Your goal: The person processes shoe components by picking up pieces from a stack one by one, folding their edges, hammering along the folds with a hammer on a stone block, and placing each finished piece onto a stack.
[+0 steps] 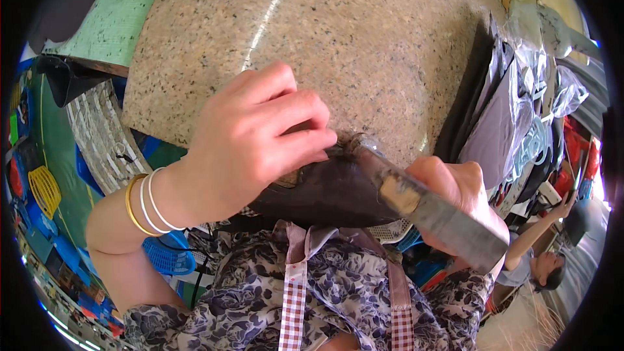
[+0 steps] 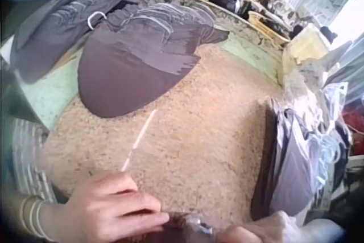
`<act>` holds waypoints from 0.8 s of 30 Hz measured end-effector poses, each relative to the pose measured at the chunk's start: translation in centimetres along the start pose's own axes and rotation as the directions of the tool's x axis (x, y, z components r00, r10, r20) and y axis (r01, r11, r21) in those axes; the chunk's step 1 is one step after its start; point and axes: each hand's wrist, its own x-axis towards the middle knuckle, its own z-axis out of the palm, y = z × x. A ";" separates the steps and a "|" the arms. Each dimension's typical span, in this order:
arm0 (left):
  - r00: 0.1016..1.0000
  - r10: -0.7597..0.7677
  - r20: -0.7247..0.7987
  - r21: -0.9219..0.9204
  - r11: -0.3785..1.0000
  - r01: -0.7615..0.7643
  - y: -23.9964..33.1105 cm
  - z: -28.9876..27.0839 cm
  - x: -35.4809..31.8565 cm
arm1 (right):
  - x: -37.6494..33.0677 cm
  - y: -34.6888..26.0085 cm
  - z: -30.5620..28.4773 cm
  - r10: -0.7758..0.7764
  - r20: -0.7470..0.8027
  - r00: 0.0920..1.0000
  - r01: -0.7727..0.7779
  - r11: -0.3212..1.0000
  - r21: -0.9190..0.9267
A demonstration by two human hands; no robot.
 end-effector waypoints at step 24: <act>0.951 -0.174 -0.256 0.252 0.938 0.240 3.3 1.6 -3.4 | 2.2 -0.1 -0.7 -0.246 0.138 0.959 0.240 0.969 0.056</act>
